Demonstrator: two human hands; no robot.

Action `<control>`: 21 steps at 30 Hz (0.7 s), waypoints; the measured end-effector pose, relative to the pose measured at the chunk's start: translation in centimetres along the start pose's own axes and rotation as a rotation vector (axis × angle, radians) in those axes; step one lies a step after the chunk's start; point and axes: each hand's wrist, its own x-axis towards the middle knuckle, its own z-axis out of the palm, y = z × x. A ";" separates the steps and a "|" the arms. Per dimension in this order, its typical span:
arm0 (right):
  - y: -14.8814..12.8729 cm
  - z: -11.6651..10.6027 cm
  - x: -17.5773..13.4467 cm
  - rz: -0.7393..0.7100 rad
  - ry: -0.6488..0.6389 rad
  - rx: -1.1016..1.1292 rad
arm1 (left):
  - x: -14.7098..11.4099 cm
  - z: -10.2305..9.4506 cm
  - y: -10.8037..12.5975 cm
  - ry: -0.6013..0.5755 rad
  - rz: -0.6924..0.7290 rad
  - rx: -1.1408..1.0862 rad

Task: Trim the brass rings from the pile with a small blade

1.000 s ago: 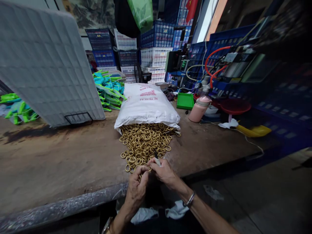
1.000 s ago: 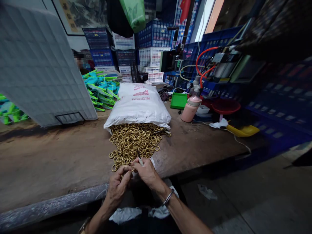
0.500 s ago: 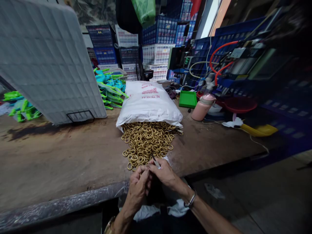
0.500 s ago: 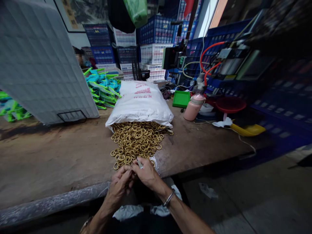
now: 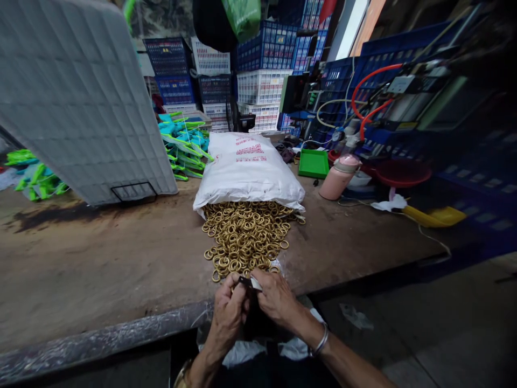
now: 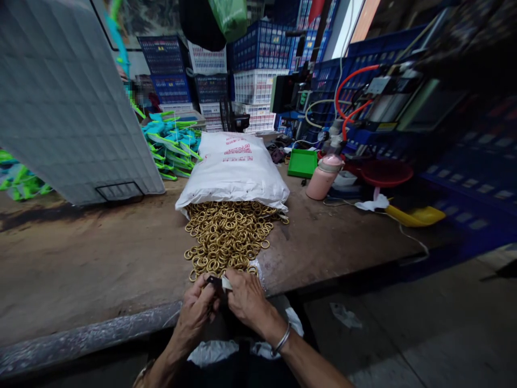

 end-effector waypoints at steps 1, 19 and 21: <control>-0.1 -0.1 0.0 0.004 -0.013 -0.038 | -0.1 0.0 0.1 0.016 0.015 0.008; 7.5 -1.9 -1.1 0.338 0.164 0.078 | -3.1 -2.0 -6.6 0.035 -0.743 -0.341; 6.9 -1.4 -1.2 0.325 0.158 0.074 | -2.5 -1.8 -7.4 0.130 -0.757 -0.385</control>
